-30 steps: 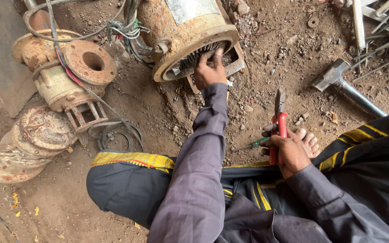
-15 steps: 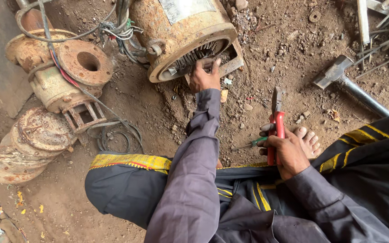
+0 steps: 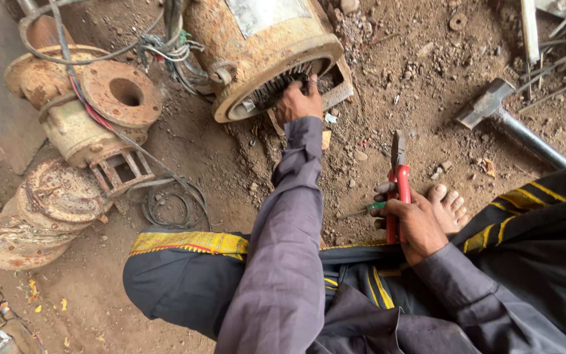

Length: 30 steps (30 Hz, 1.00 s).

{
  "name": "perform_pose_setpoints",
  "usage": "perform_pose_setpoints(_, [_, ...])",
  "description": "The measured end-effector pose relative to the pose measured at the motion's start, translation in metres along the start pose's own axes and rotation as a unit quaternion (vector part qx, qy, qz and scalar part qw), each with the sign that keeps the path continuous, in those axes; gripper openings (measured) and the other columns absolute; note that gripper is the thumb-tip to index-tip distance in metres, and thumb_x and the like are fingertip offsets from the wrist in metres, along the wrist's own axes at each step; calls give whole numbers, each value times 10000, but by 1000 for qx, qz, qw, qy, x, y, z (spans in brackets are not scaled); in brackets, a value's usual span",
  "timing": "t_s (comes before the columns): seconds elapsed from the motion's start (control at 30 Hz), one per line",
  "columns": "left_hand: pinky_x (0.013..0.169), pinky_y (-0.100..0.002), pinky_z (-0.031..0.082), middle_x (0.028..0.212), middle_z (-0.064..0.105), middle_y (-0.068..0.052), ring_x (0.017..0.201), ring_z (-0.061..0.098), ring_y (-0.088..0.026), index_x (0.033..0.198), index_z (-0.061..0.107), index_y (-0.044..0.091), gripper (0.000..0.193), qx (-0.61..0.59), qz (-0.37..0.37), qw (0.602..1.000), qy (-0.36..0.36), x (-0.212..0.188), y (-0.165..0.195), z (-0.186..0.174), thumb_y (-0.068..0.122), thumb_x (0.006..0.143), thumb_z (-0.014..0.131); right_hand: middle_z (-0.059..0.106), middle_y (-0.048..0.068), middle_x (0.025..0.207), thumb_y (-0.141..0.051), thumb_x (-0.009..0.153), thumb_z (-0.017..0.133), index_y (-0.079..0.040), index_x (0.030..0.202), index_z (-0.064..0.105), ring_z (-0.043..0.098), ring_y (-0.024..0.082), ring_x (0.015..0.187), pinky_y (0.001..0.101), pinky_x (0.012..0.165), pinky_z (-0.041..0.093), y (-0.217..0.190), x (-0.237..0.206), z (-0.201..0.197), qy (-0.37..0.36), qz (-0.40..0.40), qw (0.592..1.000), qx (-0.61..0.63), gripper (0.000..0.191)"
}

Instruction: The person sits on the ground and uses pliers to pull and remove copper wires from the stator of a disassembled electric motor. The person repeatedly reaches into the motor housing to extract wire strands, placing the removed pieces on the ground nearby.

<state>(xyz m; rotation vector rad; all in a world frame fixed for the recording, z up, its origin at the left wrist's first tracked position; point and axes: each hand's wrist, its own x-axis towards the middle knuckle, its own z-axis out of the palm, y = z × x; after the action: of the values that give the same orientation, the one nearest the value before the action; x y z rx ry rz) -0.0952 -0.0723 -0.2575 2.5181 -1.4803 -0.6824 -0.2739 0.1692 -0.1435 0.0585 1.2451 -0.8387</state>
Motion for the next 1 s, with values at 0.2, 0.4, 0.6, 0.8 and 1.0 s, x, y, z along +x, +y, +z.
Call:
perform_pose_setpoints(0.2, [673, -349, 559, 916, 786, -48, 729, 722, -177, 1047, 743, 122, 243, -41, 32, 998, 18, -3, -2, -3, 321, 958, 637, 649, 78, 1047, 37, 841, 534, -45, 1190, 609, 681, 208, 825, 358, 669, 570, 0, 1, 1, -3, 4, 1000, -3, 366])
perform_pose_setpoints(0.4, [767, -387, 548, 997, 788, -77, 831, 715, -213, 1059, 736, 117, 234, 7, 73, 997, 13, 5, -9, 1, 304, 942, 659, 647, 72, 1051, 44, 836, 542, -40, 1178, 607, 683, 209, 817, 355, 669, 565, -2, 1, 4, -2, -4, 1000, 5, 358])
perform_pose_setpoints(0.6, [762, -394, 563, 1042, 768, -97, 864, 724, -236, 1140, 687, 112, 291, 4, 89, 996, 19, 3, -7, 3, 304, 922, 667, 648, 69, 1055, 47, 831, 549, -26, 1168, 610, 684, 206, 813, 353, 680, 574, -4, 4, 4, 0, -11, 1000, 11, 351])
perform_pose_setpoints(0.8, [1035, -481, 487, 1288, 682, -144, 1174, 646, -303, 1253, 622, 113, 513, 22, 55, 998, 1, 0, -16, -6, 480, 899, 678, 652, 64, 1043, 56, 820, 553, -31, 1164, 611, 682, 197, 807, 351, 664, 566, -6, 3, 6, 8, 3, 1000, 1, 359])
perform_pose_setpoints(1.0, [1218, -561, 280, 1562, 392, -263, 1455, 403, -388, 1488, 416, 69, 859, 171, 159, 970, 65, 27, -28, -2, 659, 905, 639, 651, 57, 996, 46, 833, 557, -37, 1172, 615, 674, 182, 801, 337, 668, 569, -7, 1, 9, 8, 12, 1000, -2, 354])
